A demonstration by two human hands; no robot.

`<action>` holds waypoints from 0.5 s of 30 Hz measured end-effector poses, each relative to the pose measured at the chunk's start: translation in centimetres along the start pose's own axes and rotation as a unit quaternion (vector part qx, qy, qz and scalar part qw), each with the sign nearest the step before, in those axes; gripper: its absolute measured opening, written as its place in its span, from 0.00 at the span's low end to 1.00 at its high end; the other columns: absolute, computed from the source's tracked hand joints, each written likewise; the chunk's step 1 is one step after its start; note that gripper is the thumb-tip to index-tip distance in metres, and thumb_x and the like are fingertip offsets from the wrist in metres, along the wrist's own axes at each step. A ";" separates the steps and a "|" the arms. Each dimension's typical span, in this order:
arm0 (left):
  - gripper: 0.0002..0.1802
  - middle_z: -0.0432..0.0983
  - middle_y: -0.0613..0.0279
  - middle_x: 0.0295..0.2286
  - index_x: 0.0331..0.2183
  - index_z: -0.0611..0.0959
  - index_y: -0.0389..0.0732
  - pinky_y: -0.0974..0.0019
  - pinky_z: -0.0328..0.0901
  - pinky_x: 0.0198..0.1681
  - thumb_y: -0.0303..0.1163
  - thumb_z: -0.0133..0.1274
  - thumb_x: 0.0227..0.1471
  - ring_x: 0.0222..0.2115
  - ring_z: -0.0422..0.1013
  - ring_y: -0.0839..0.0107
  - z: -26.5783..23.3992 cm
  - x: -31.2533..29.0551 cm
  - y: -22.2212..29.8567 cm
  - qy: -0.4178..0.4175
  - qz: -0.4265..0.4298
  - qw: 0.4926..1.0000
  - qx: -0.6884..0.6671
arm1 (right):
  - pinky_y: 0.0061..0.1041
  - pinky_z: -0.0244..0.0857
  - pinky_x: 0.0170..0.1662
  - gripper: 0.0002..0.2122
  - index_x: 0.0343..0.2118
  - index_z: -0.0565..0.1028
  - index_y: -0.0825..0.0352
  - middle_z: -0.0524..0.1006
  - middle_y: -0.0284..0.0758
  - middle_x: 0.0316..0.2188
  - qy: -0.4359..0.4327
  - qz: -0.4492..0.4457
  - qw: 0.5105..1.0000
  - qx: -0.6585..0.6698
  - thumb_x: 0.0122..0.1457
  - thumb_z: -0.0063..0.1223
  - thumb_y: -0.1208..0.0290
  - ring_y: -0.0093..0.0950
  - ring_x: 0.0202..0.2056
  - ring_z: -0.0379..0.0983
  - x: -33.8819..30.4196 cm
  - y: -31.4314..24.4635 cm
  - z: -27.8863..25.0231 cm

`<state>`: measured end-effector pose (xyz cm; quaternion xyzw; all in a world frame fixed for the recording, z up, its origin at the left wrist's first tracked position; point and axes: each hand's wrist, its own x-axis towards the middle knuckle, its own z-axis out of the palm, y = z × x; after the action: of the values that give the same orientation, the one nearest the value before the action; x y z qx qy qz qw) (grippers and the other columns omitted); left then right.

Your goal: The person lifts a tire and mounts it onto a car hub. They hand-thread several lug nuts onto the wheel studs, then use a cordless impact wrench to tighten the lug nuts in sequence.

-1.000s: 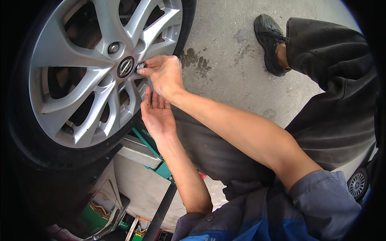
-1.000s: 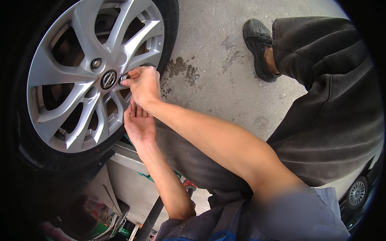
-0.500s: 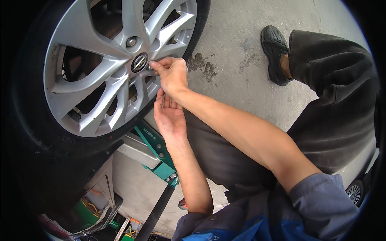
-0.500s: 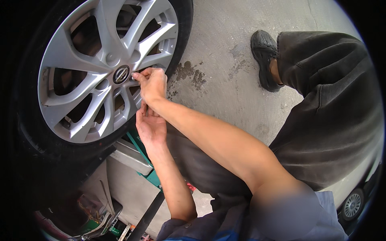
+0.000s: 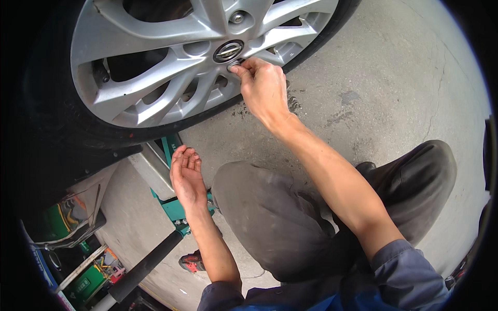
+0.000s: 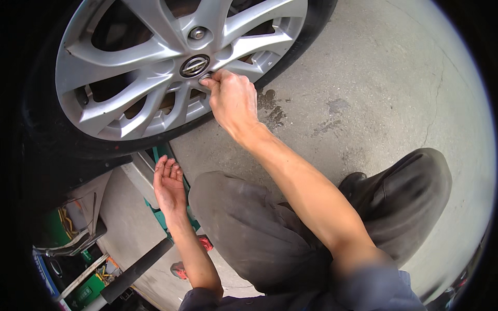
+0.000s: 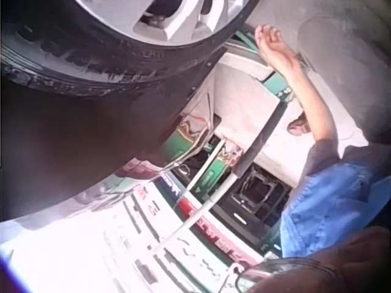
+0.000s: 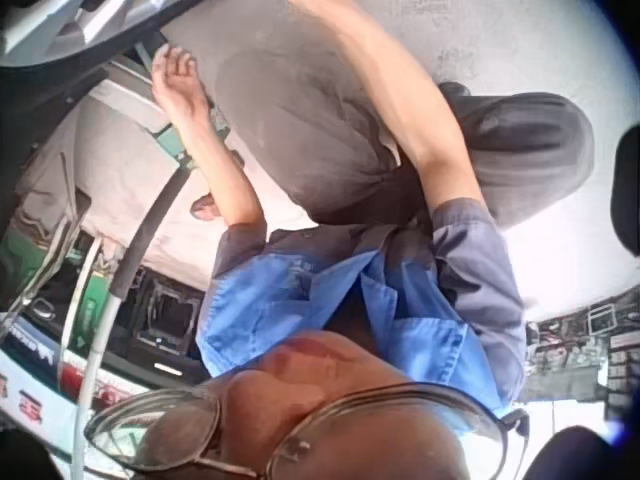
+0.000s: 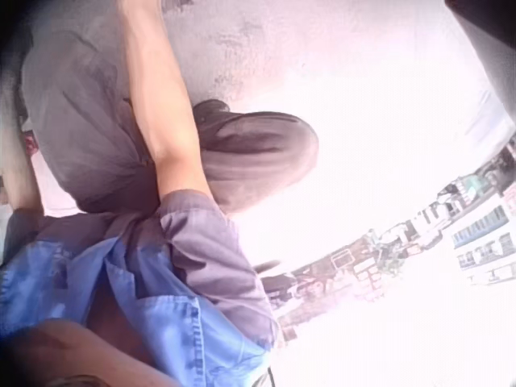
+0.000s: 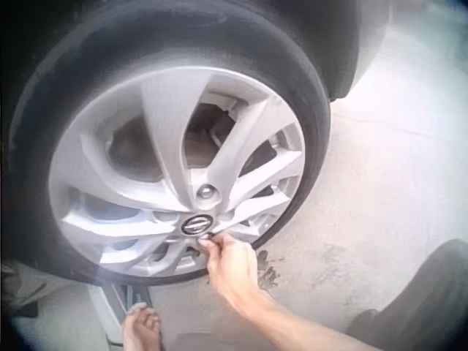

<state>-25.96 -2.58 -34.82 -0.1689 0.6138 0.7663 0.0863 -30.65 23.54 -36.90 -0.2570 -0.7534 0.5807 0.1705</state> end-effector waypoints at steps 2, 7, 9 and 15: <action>0.14 0.79 0.59 0.38 0.47 0.78 0.37 0.70 0.67 0.46 0.33 0.50 0.64 0.38 0.73 0.72 -1.8 -2.1 -2.5 0.046 -0.020 0.999 -0.005 | 0.37 0.71 0.33 0.13 0.31 0.83 0.76 0.80 0.50 0.21 -0.022 0.024 0.999 0.043 0.60 0.62 0.67 0.42 0.24 0.80 0.1 0.3 0.1; 0.13 0.79 0.59 0.38 0.47 0.79 0.37 0.70 0.67 0.46 0.32 0.50 0.64 0.38 0.73 0.72 -4.3 -7.2 -8.5 0.138 -0.065 0.988 -0.021 | 0.22 0.59 0.24 0.15 0.27 0.82 0.73 0.76 0.30 0.19 0.012 0.123 0.973 0.196 0.65 0.58 0.65 0.18 0.19 0.65 -0.4 0.1 2.0; 0.13 0.78 0.60 0.38 0.47 0.79 0.38 0.70 0.66 0.46 0.32 0.50 0.64 0.37 0.73 0.73 -4.3 -9.5 -9.2 0.152 -0.084 0.985 -0.025 | 0.29 0.66 0.33 0.17 0.22 0.81 0.74 0.79 0.36 0.20 -0.002 0.195 0.926 0.324 0.65 0.54 0.67 0.26 0.24 0.73 -0.6 0.0 2.9; 0.11 0.81 0.62 0.33 0.45 0.81 0.37 0.72 0.67 0.39 0.29 0.48 0.65 0.31 0.75 0.75 -8.4 -15.2 -5.1 0.252 -0.048 0.951 0.174 | 0.19 0.42 0.20 0.14 0.41 0.69 0.74 0.61 0.28 0.23 -0.240 0.349 0.653 0.628 0.75 0.33 0.67 0.17 0.19 0.47 2.0 1.5 -1.1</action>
<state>-8.81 -8.42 -35.48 -0.3679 0.7306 0.5751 -0.0062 -31.40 25.87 -38.15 -0.1841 -0.0784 0.9734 -0.1114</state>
